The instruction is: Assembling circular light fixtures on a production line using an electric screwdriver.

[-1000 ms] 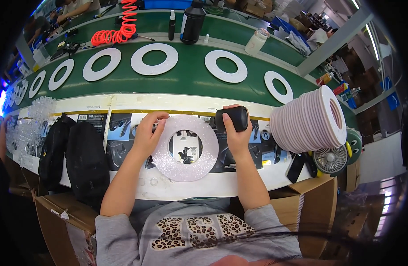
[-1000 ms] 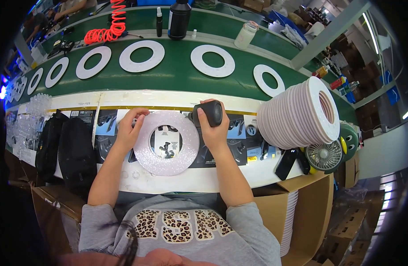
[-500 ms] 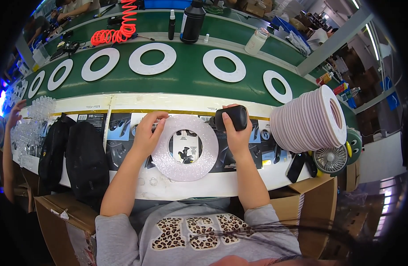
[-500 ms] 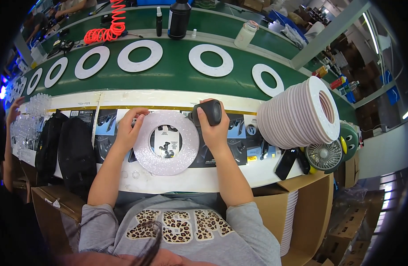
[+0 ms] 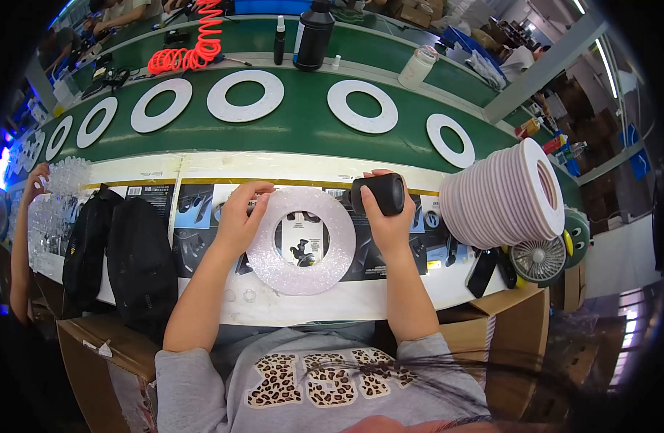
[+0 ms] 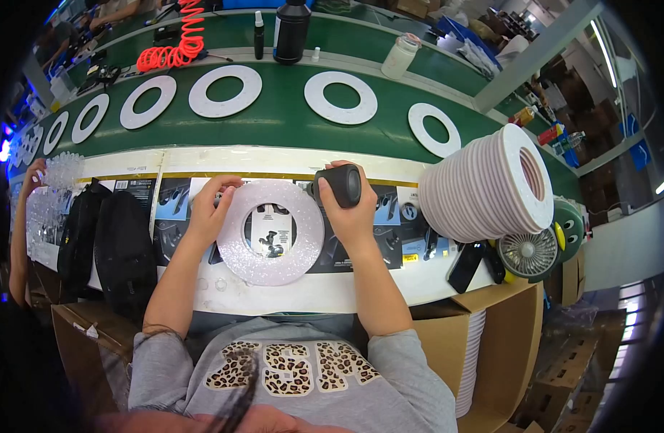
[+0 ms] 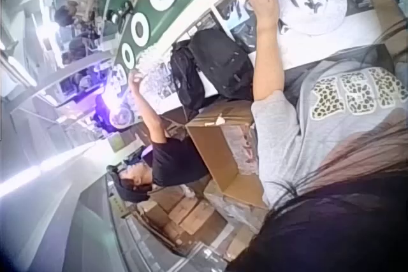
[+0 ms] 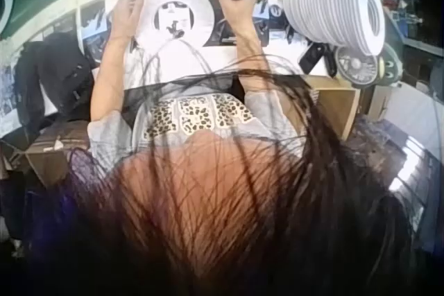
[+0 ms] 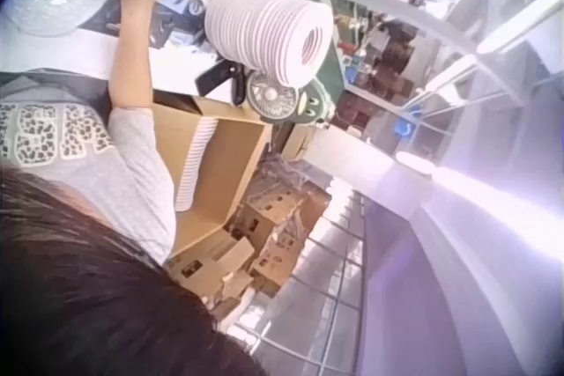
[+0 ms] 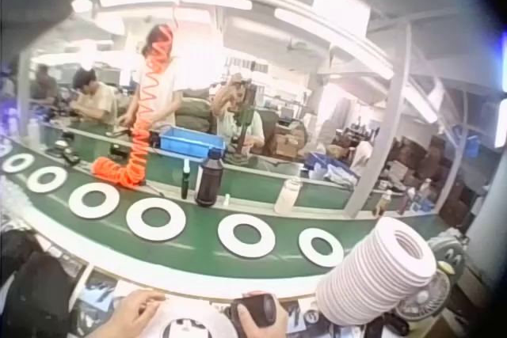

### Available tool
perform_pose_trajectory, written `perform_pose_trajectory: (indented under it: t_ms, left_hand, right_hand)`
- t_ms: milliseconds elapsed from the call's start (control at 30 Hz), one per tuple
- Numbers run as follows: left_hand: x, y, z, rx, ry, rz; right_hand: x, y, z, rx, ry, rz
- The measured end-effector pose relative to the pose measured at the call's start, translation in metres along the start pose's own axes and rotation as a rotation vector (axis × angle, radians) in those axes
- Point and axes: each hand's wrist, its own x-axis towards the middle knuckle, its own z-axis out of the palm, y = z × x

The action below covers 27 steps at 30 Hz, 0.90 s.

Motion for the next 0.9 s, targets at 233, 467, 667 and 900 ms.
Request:
perform_pose_trajectory:
  t_ms: [233, 467, 667, 900]
  left_hand:
    - [-0.001, 0.001, 0.000, -0.008, 0.000, -0.019]
    - [-0.001, -0.001, 0.000, 0.000, 0.004, -0.006]
    - [0.001, 0.000, 0.001, 0.003, 0.003, -0.009]
    - [-0.001, -0.002, 0.000, 0.002, 0.007, 0.005]
  right_hand:
    - [-0.004, -0.023, -0.010, -0.140, -0.093, 0.039]
    - [-0.007, -0.015, -0.004, -0.201, -0.113, -0.046]
    - [-0.008, -0.007, 0.000, -0.230, -0.122, -0.120]
    - [-0.008, -0.008, 0.003, -0.230, -0.134, -0.109]
